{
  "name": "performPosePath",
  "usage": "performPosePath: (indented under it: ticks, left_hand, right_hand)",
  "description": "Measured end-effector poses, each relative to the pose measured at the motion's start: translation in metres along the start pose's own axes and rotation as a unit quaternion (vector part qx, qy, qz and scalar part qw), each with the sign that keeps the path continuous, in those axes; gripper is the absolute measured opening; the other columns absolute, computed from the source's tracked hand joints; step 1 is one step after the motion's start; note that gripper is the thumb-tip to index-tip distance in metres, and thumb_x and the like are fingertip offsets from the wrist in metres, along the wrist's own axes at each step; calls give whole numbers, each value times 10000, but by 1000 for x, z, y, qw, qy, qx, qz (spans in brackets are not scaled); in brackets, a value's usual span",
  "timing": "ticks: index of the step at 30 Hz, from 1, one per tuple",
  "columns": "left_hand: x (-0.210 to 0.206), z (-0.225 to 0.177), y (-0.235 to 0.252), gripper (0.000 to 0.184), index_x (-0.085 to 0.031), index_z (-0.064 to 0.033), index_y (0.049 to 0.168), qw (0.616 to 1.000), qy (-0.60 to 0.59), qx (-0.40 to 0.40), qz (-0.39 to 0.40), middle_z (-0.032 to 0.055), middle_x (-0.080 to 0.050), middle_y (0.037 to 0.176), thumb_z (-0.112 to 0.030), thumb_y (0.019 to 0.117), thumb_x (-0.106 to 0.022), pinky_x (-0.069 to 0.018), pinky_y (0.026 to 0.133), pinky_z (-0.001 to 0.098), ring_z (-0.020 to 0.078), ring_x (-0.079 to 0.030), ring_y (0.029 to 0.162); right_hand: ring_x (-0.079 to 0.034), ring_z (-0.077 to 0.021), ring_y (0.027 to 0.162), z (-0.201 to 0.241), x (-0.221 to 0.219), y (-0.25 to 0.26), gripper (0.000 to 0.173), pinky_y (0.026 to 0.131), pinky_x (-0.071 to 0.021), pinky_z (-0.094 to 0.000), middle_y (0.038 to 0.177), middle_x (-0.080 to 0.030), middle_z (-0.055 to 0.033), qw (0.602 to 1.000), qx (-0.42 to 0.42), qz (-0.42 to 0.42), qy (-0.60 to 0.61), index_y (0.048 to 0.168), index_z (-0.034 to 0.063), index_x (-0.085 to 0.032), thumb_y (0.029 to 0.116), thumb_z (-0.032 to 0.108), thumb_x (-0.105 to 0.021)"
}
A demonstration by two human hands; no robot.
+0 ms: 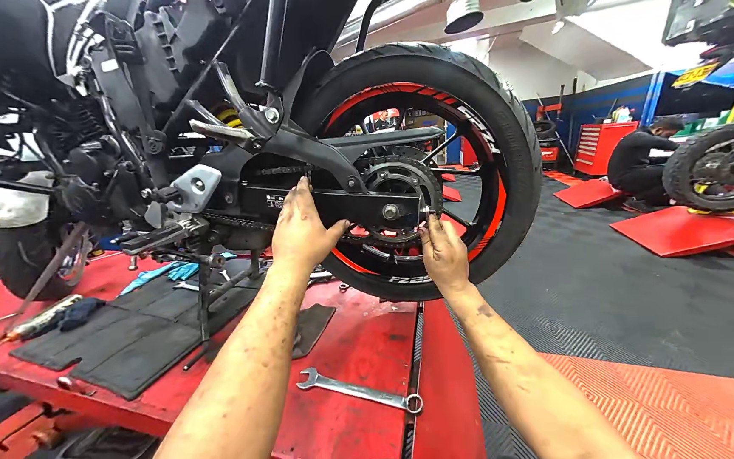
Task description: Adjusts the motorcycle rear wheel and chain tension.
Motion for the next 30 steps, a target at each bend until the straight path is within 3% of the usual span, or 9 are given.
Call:
performPosePath:
  ticks: [6,16,21,22,23,24,25,27,30]
  left_hand:
    - [-2,2,-1,1141,-213,-81,1615,1000,-9,-2,-7,117,-444,1579,-589,783,-804,-370,1192,535,313,-377,1496]
    - [-6,6,0,1133,-213,-86,1612,1000,-15,5,0,119,-400,1607,-591,787,-803,-363,1197,528,303,-360,1506]
    - [-2,7,1,1149,-233,-95,1608,1000,-28,13,4,118,-435,1584,-581,760,-838,-396,1170,559,315,-409,1475]
    - [-2,7,1,1155,-235,-96,1607,999,-29,15,6,122,-437,1580,-581,754,-844,-398,1166,568,320,-411,1472]
    - [-1,8,1,1157,-237,-97,1606,999,-29,16,7,124,-436,1580,-581,751,-847,-402,1162,572,326,-411,1471]
    - [-1,8,2,1155,-237,-98,1605,999,-27,16,7,123,-432,1583,-584,751,-845,-401,1164,569,326,-407,1474]
    - [-2,9,2,1152,-236,-96,1606,1000,-25,14,8,121,-429,1586,-587,755,-840,-392,1172,563,324,-399,1480]
    - [-3,9,1,1147,-236,-94,1607,1000,-25,11,8,115,-429,1588,-589,763,-834,-380,1183,554,320,-384,1490]
    - [-3,10,1,1134,-244,-101,1604,1000,-28,8,1,113,-428,1589,-592,766,-829,-371,1189,549,315,-376,1495]
  right_hand:
    - [-702,-245,951,9,5,-1,323,837,-602,-370,1055,-699,-155,1000,-4,-24,-3,1264,-4,-696,1024,201,-629]
    - [-700,-232,914,3,2,-2,315,796,-604,-361,1055,-696,-151,1000,-21,-15,13,1294,28,-695,1028,177,-619]
    - [-722,-219,962,13,14,-2,341,871,-595,-409,1068,-747,-125,993,-103,42,33,1330,49,-688,1044,185,-561]
    - [-728,-182,982,14,19,-3,348,894,-592,-410,1101,-760,-90,982,-161,89,52,1347,84,-683,1057,215,-543]
    - [-734,-133,917,13,23,-6,355,842,-607,-391,1090,-769,-42,958,-232,145,79,1368,133,-675,1065,250,-533]
    - [-707,-130,719,13,26,-9,355,665,-622,-374,978,-755,-31,928,-294,194,119,1383,156,-656,1068,258,-529]
    - [-685,-158,613,15,29,-14,363,563,-623,-377,929,-738,-45,894,-343,237,163,1416,167,-613,1072,247,-531]
    - [-674,-217,560,25,39,-18,410,520,-631,-407,916,-719,-95,839,-402,276,243,1474,161,-536,1064,170,-545]
    - [-652,-236,538,37,50,-7,442,517,-621,-430,881,-708,-143,798,-439,266,316,1471,104,-526,1033,55,-496]
Point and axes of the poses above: each hand's wrist, its own y-axis towards the middle knuckle, its own x-axis out of the back of the hand, z = x × y, the point moved 9 cm from there along y, towards the middle knuckle
